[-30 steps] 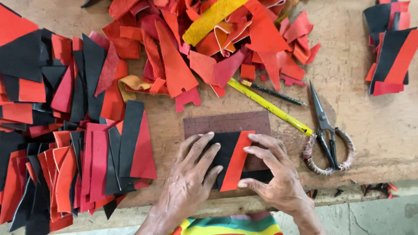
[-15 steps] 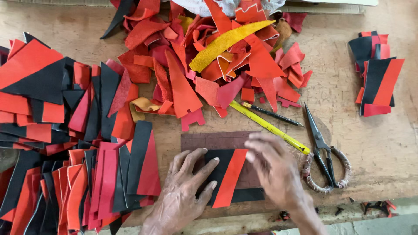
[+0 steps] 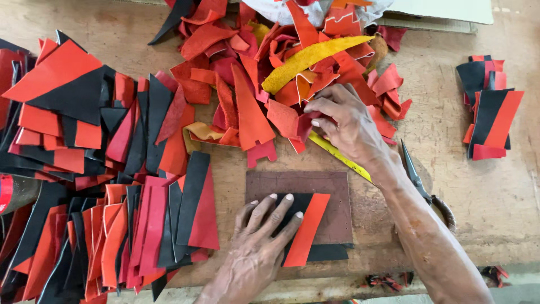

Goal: The person selects red and black material pieces from a pile, aligns them on a template, marks dimensions with a ruler and pencil, and cuts the pieces using scissors. The finished pieces are stacked on the table.

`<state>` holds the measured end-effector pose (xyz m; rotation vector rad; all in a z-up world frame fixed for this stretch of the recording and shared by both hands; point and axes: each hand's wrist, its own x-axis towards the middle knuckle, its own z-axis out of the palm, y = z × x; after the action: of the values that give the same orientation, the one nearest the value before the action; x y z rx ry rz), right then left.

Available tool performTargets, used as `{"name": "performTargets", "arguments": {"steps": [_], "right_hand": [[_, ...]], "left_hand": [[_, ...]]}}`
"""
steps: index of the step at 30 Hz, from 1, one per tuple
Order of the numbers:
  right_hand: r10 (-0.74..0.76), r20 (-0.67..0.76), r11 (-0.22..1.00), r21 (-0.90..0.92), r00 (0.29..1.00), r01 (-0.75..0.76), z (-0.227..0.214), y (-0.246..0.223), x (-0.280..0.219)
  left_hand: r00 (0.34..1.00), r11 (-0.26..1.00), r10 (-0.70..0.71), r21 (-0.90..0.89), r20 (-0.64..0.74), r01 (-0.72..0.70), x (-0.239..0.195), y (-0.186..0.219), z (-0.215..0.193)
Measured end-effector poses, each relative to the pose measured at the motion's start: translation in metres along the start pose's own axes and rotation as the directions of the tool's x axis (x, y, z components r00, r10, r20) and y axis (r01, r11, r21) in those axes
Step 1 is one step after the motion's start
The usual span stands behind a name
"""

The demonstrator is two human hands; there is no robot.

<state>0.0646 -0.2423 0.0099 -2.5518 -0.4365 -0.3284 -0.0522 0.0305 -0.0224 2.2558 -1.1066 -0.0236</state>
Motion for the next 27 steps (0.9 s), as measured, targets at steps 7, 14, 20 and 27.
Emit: {"name": "performTargets", "arguments": {"steps": [7,14,20,27], "right_hand": [[0.044,-0.049,0.998,0.035,0.998,-0.043,-0.014,0.003,-0.001],[0.223,-0.063,0.929,0.317,0.973,-0.192,-0.036,-0.003,-0.016],[0.399,0.157,0.817,0.387,0.903,-0.428,-0.021,0.001,-0.023],[0.412,0.339,0.757,0.390,0.846,-0.525,-0.013,-0.014,-0.028]], "left_hand": [[0.998,0.990,-0.049,-0.132,-0.033,0.044,0.000,-0.001,0.000],[0.997,0.977,-0.081,-0.197,-0.006,0.079,-0.003,-0.003,-0.002],[0.998,0.981,-0.070,-0.182,-0.007,0.068,-0.005,-0.007,0.004],[0.997,0.981,-0.077,-0.177,0.002,0.076,-0.005,-0.010,0.010]]}}
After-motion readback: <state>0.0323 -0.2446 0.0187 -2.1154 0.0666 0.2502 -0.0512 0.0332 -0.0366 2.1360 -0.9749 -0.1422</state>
